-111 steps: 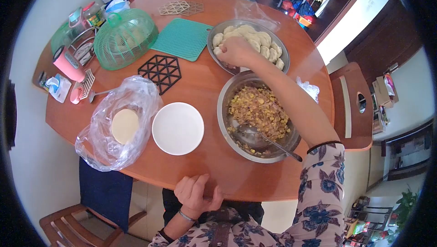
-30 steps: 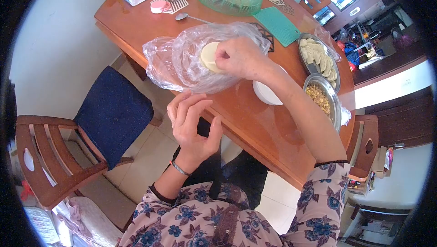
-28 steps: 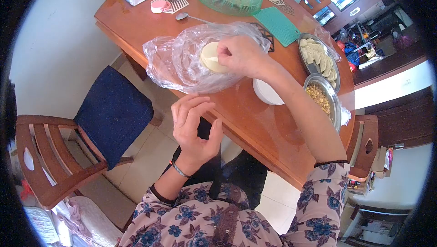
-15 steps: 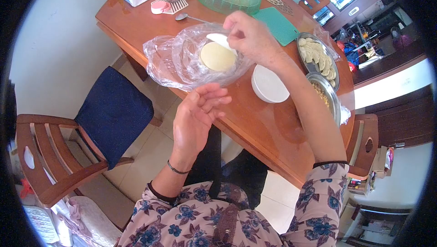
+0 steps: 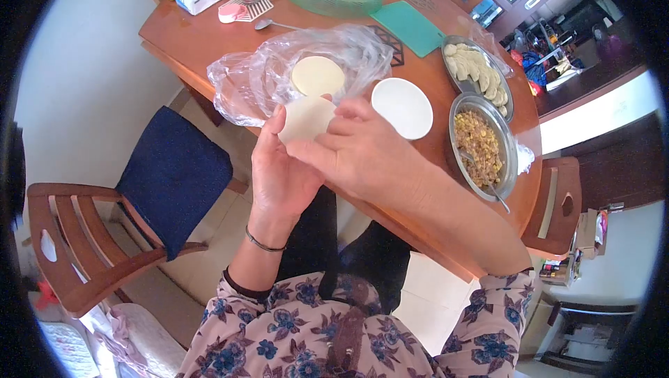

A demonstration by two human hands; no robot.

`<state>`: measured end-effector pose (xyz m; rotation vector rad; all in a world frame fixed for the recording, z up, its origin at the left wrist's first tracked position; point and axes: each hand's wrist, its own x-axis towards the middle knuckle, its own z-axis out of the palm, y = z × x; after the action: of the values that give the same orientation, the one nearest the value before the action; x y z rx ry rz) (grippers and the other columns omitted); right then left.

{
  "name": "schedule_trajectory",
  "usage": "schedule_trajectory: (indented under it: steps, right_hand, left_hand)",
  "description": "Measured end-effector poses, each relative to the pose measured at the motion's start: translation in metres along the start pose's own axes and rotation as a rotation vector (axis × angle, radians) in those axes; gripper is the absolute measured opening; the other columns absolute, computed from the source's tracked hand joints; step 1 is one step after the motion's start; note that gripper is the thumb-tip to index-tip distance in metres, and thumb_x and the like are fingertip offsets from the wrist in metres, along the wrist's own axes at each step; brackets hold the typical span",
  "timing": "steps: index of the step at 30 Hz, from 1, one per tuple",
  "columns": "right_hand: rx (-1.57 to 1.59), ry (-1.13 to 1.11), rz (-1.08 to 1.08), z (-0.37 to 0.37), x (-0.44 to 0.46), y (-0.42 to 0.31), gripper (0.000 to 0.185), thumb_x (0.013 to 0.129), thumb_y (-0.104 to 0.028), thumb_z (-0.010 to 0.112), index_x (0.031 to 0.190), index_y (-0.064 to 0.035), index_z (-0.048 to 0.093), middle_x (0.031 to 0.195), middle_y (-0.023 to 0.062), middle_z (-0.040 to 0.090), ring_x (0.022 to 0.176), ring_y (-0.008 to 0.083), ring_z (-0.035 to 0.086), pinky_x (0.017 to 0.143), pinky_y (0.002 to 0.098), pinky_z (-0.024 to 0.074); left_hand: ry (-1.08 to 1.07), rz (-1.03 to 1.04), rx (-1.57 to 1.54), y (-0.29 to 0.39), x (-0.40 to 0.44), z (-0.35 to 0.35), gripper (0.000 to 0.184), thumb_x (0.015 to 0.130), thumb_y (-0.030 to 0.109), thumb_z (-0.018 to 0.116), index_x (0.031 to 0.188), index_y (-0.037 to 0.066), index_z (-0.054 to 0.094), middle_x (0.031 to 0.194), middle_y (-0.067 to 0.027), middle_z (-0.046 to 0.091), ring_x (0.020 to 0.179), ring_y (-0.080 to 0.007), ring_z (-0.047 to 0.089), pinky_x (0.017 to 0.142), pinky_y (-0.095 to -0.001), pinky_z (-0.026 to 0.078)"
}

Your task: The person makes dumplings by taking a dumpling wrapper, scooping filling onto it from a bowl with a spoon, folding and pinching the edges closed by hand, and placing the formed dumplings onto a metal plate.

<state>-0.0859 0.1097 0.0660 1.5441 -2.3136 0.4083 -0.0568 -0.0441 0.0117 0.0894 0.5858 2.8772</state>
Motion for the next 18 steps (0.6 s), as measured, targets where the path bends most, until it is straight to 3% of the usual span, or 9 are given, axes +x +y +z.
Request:
schedule_trajectory:
  steps: [2, 6, 8, 9, 11, 12, 14, 18]
  right_hand:
    - [0.039, 0.035, 0.017, 0.001, -0.01, -0.009, 0.03, 0.085, -0.016, 0.076, 0.114, -0.0119, 0.068, 0.091, 0.0031, 0.07, 0.084, 0.0229, 0.066, 0.095, 0.0416, 0.0434]
    - [0.116, 0.08, 0.168, -0.022, -0.037, -0.007, 0.031, 0.085, -0.018, 0.077, 0.115, -0.0122, 0.069, 0.092, 0.0042, 0.07, 0.09, 0.0255, 0.066, 0.095, 0.0427, 0.043]
    - [-0.056, 0.169, 0.375, -0.036, -0.052, 0.004, 0.029, 0.089, -0.022, 0.074, 0.115, -0.0124, 0.069, 0.107, 0.0066, 0.069, 0.105, 0.0279, 0.063, 0.099, 0.0434, 0.0396]
    - [-0.059, 0.175, 0.384, -0.039, -0.06, 0.01, 0.029, 0.089, -0.022, 0.074, 0.115, -0.0124, 0.069, 0.107, 0.0066, 0.069, 0.105, 0.0279, 0.063, 0.099, 0.0434, 0.0396]
    - [-0.327, 0.04, 0.568, -0.034, -0.074, 0.022, 0.033, 0.095, -0.036, 0.065, 0.116, -0.0117, 0.072, 0.127, 0.012, 0.063, 0.121, 0.0282, 0.056, 0.106, 0.0505, 0.0338]
    - [-0.331, 0.045, 0.577, -0.029, -0.079, 0.026, 0.033, 0.095, -0.036, 0.065, 0.116, -0.0117, 0.072, 0.127, 0.012, 0.063, 0.121, 0.0282, 0.056, 0.106, 0.0505, 0.0338]
    - [-0.438, -0.111, 0.648, -0.018, -0.09, 0.034, 0.044, 0.1, -0.049, 0.053, 0.117, -0.0141, 0.075, 0.143, 0.013, 0.054, 0.135, 0.0328, 0.044, 0.111, 0.0592, 0.0262]
    - [-0.419, -0.138, 0.69, -0.009, -0.097, 0.036, 0.054, 0.102, -0.058, 0.044, 0.115, -0.0174, 0.076, 0.15, 0.0119, 0.048, 0.142, 0.0351, 0.036, 0.114, 0.065, 0.018]
  left_hand:
    - [-0.003, 0.003, 0.055, -0.003, -0.007, -0.002, 0.057, 0.106, 0.041, 0.041, 0.147, 0.001, 0.042, 0.142, -0.0187, 0.055, 0.133, -0.0319, 0.053, 0.11, -0.0455, 0.045]
    - [0.037, -0.013, 0.152, -0.01, -0.022, -0.004, 0.053, 0.107, 0.034, 0.041, 0.148, 0.0, 0.042, 0.139, -0.0209, 0.057, 0.129, -0.0339, 0.058, 0.101, -0.0432, 0.052]
    - [0.062, 0.006, 0.22, -0.012, -0.025, -0.004, 0.053, 0.107, 0.031, 0.042, 0.148, -0.002, 0.042, 0.136, -0.0223, 0.059, 0.126, -0.0344, 0.06, 0.098, -0.0423, 0.055]
    - [0.103, 0.073, 0.33, -0.015, -0.026, -0.006, 0.052, 0.107, 0.029, 0.043, 0.148, -0.003, 0.042, 0.133, -0.0234, 0.06, 0.123, -0.0345, 0.062, 0.095, -0.0418, 0.057]
    - [0.132, 0.137, 0.444, -0.018, -0.028, -0.009, 0.052, 0.107, 0.027, 0.044, 0.149, -0.003, 0.041, 0.13, -0.0245, 0.062, 0.12, -0.0347, 0.065, 0.092, -0.0412, 0.058]
    - [0.155, 0.127, 0.464, -0.02, -0.03, -0.01, 0.05, 0.107, 0.026, 0.045, 0.148, -0.004, 0.043, 0.128, -0.0243, 0.063, 0.119, -0.0347, 0.065, 0.093, -0.0416, 0.058]
    - [0.173, 0.115, 0.49, -0.028, -0.034, -0.011, 0.049, 0.107, 0.024, 0.046, 0.147, -0.004, 0.044, 0.126, -0.0241, 0.064, 0.118, -0.0347, 0.065, 0.094, -0.042, 0.058]
    - [0.163, -0.005, 0.342, -0.035, -0.046, -0.017, 0.048, 0.105, 0.023, 0.047, 0.145, -0.004, 0.044, 0.129, -0.0248, 0.062, 0.12, -0.0369, 0.064, 0.094, -0.0439, 0.057]
